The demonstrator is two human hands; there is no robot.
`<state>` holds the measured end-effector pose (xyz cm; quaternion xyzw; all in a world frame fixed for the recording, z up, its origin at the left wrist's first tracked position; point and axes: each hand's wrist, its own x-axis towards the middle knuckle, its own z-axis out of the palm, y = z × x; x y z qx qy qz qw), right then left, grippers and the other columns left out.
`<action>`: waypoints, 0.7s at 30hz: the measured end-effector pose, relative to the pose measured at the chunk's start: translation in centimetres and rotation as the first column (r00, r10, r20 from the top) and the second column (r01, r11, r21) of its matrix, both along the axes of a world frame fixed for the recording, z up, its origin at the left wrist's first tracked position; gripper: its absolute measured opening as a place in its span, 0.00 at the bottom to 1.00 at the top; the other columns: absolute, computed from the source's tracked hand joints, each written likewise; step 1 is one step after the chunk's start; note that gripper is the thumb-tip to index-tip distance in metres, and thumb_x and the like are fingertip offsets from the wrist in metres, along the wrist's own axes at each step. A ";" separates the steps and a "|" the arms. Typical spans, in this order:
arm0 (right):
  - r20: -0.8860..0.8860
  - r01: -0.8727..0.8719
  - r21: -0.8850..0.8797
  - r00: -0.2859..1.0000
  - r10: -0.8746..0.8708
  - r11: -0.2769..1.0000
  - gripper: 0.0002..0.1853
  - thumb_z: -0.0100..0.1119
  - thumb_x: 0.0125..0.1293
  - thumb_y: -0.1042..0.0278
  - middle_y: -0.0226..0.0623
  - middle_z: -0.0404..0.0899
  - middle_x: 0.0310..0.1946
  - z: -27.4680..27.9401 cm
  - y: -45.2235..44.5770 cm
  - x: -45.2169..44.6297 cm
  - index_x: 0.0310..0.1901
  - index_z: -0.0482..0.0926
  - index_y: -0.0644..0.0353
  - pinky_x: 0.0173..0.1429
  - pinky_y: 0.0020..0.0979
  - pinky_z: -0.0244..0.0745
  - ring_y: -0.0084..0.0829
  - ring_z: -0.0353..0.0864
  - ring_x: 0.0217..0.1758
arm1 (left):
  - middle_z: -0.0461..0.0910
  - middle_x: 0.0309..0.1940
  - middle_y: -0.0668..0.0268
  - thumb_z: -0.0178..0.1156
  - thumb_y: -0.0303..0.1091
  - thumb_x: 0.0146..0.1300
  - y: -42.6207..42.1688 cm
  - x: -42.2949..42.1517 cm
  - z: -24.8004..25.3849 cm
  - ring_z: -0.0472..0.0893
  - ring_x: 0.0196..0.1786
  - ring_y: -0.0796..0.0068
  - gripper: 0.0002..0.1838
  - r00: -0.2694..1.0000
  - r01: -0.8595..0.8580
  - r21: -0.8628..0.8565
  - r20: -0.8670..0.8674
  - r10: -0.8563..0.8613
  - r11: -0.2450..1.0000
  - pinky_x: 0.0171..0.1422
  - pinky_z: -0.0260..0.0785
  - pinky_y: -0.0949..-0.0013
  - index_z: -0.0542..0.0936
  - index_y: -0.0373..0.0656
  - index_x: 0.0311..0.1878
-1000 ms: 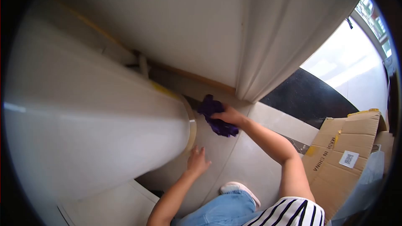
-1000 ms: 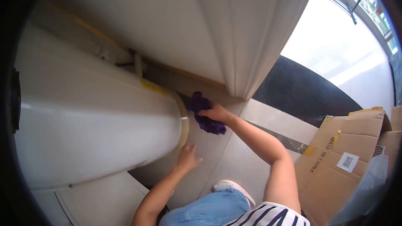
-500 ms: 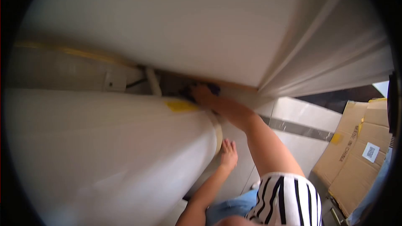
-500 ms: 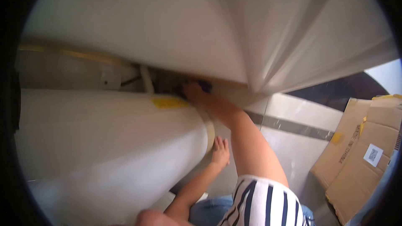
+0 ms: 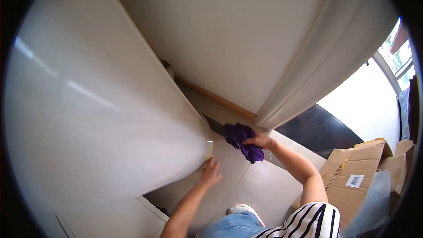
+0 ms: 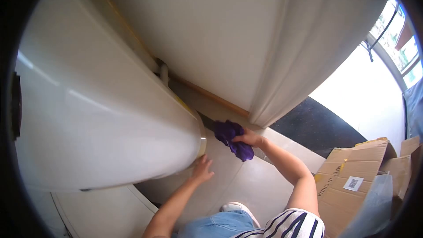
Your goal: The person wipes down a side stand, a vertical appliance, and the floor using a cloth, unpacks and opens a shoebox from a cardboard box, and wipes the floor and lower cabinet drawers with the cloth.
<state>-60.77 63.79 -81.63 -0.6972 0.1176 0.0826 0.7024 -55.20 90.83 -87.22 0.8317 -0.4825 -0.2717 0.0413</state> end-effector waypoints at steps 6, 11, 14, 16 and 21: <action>-0.083 0.120 0.102 0.990 -0.112 0.987 0.29 0.60 0.49 0.65 0.43 0.73 0.45 2.9 -0.7 3.5 0.55 0.66 0.60 0.53 0.33 0.67 0.34 0.74 0.45 | 0.59 0.58 0.46 0.61 0.34 0.46 2.9 0.1 4.1 0.59 0.62 0.52 0.24 0.932 -0.313 -0.092 -0.221 0.287 0.945 0.57 0.62 0.59 0.70 0.40 0.49; 0.136 0.126 -0.873 0.991 -0.013 0.471 0.22 0.53 0.51 0.64 0.48 0.70 0.49 6.3 2.6 13.4 0.52 0.70 0.46 0.49 0.41 0.70 0.46 0.72 0.48 | 0.50 0.62 0.44 0.63 0.38 0.46 2.4 -1.5 2.6 0.55 0.64 0.51 0.34 0.992 -0.122 0.295 -0.007 0.130 0.948 0.58 0.60 0.54 0.62 0.40 0.57; -0.002 -0.020 -0.955 0.998 0.061 0.296 0.20 0.53 0.53 0.62 0.47 0.68 0.49 1.1 4.4 19.7 0.50 0.72 0.50 0.49 0.44 0.70 0.48 0.71 0.49 | 0.45 0.63 0.40 0.65 0.40 0.44 0.5 -3.7 0.8 0.51 0.66 0.47 0.43 0.996 -0.088 0.449 0.065 0.066 0.889 0.60 0.57 0.51 0.55 0.38 0.62; -0.084 -0.067 -0.993 0.979 -0.184 0.096 0.18 0.52 0.53 0.60 0.47 0.69 0.47 -5.2 4.7 23.1 0.46 0.75 0.53 0.43 0.41 0.74 0.45 0.72 0.46 | 0.43 0.63 0.38 0.66 0.41 0.43 0.0 -3.8 0.0 0.48 0.66 0.43 0.48 0.989 -0.107 0.514 0.144 0.038 0.851 0.61 0.56 0.51 0.51 0.36 0.64; -0.178 -0.178 -0.960 0.984 0.019 0.216 0.19 0.56 0.50 0.63 0.47 0.65 0.49 -1.7 1.6 15.8 0.46 0.73 0.57 0.41 0.39 0.75 0.46 0.72 0.46 | 0.47 0.62 0.35 0.58 0.39 0.51 1.7 -4.1 -1.1 0.48 0.64 0.35 0.40 0.947 0.054 0.494 0.251 -0.202 0.868 0.60 0.57 0.50 0.52 0.34 0.64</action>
